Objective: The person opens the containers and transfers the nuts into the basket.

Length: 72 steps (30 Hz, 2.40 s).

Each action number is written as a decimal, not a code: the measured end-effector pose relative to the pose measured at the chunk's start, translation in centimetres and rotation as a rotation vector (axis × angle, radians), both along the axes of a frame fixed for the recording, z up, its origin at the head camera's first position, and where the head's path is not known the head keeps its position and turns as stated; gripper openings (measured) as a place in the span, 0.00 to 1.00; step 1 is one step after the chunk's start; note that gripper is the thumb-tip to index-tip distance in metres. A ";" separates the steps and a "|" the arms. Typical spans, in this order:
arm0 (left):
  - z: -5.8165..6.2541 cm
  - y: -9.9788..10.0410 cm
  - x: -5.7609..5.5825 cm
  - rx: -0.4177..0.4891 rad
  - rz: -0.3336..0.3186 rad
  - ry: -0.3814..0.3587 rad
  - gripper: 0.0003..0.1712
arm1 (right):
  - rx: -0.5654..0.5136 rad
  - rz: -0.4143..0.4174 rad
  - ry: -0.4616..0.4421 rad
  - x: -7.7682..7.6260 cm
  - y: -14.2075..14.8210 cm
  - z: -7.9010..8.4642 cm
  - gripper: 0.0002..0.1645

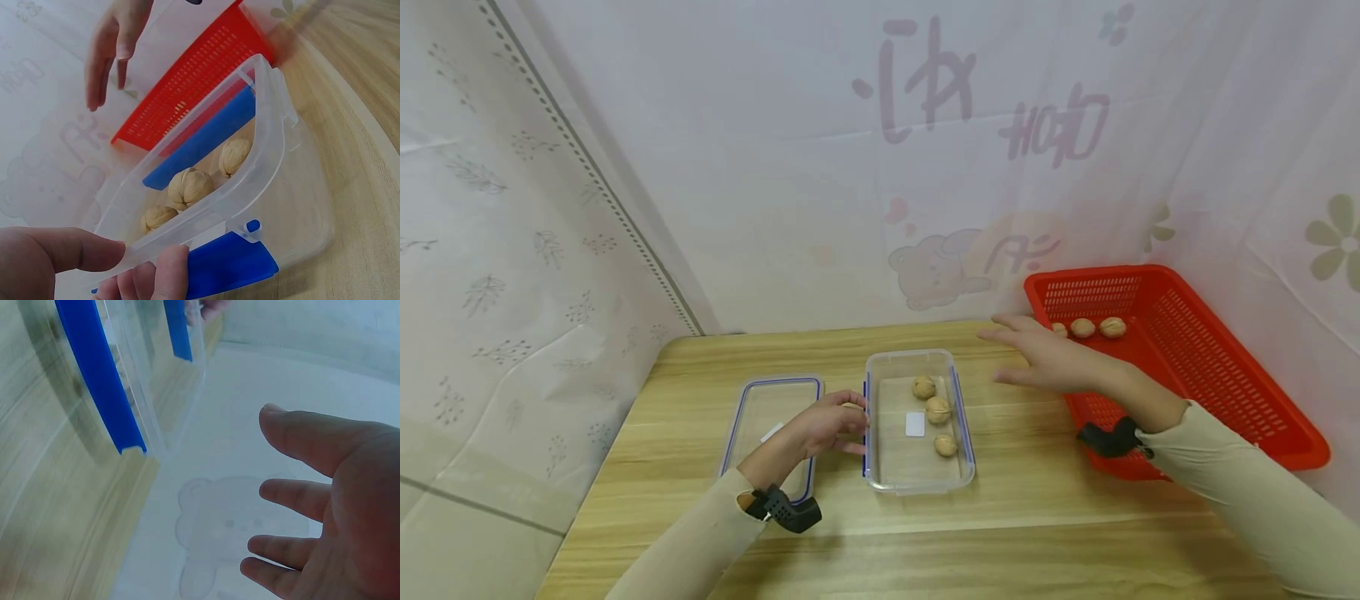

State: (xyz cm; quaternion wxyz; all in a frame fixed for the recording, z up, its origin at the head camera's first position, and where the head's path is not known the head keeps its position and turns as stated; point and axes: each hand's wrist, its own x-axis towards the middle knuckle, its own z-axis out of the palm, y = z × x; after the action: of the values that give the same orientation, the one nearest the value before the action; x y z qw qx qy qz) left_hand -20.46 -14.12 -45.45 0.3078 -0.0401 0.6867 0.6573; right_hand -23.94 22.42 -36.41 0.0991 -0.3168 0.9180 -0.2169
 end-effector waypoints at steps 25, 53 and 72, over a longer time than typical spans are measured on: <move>0.0 0.1 0.0 -0.008 0.009 0.000 0.19 | 0.024 0.217 -0.051 -0.3 -6.2 -1.7 0.33; -0.2 0.1 -0.1 -0.011 0.014 -0.012 0.21 | 0.129 0.519 -0.482 -3.3 -11.1 -3.9 0.18; -0.1 -0.1 -0.2 -0.006 0.002 -0.010 0.22 | 0.481 0.460 -0.471 -2.9 -13.1 -4.1 0.23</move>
State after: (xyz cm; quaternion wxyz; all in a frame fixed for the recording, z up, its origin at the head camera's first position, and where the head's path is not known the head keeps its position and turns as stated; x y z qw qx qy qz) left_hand -20.68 -14.23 -45.58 0.3103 -0.0452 0.6872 0.6553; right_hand -26.83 9.33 -40.53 0.4240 -0.4232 0.8000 -0.0348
